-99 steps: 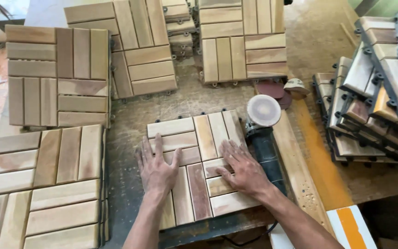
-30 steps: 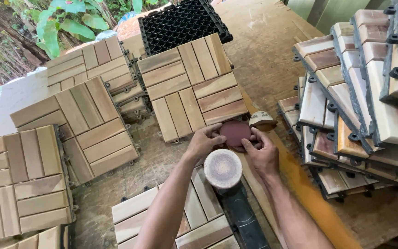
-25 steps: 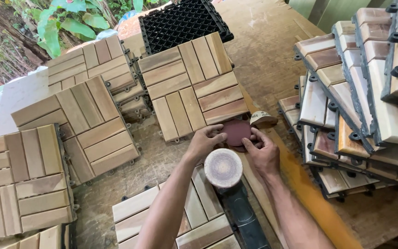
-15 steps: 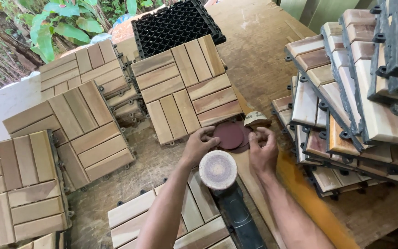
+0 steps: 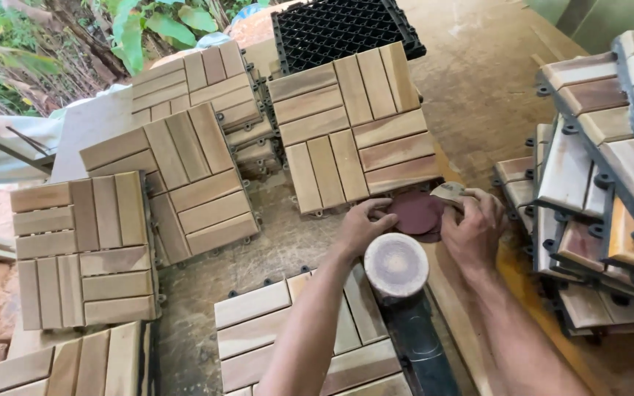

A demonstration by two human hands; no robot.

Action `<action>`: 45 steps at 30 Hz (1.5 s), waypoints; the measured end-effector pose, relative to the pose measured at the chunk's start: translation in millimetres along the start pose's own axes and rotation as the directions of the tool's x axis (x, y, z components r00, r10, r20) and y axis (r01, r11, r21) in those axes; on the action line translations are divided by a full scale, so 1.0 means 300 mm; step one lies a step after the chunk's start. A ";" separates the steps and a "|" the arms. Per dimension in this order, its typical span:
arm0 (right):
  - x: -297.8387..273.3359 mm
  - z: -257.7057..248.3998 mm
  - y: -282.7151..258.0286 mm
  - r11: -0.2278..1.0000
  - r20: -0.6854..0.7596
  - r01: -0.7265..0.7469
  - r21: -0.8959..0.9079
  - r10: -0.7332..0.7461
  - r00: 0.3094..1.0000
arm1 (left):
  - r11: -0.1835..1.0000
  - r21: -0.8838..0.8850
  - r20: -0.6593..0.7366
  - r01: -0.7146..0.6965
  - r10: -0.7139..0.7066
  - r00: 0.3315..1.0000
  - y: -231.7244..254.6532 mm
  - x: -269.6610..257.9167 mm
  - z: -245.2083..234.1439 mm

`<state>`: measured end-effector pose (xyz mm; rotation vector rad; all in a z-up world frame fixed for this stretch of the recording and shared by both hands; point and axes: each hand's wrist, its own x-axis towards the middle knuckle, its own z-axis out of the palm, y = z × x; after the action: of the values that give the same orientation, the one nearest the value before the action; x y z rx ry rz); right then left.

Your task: Sanding wooden deck tiles using a power sander and hand-sanding the grooves for a smooth finish.

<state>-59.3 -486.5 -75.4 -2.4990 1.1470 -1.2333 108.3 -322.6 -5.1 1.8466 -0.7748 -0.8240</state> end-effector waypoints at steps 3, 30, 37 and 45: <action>-0.006 0.000 -0.003 0.995 0.009 0.078 0.058 -0.079 0.997 | 1.000 -0.014 -0.015 -0.006 0.006 1.000 -0.031 0.018 0.005; -0.063 -0.005 -0.027 0.955 0.082 0.228 0.188 -0.247 0.966 | -0.188 0.964 0.263 -0.187 0.768 0.585 -0.423 0.099 -0.209; -0.056 -0.021 -0.055 0.960 0.061 0.229 0.163 -0.242 0.968 | -0.202 0.957 0.288 -0.206 0.739 0.609 -0.419 0.143 -0.216; -0.059 -0.045 -0.076 0.956 0.030 0.275 0.103 -0.280 0.960 | -0.163 0.912 0.335 -0.375 0.825 0.456 -0.383 0.095 -0.219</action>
<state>-62.6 -455.6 -68.1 -2.6640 0.7226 -1.2549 195.9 -271.3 -94.8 1.9619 -2.0125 1.0514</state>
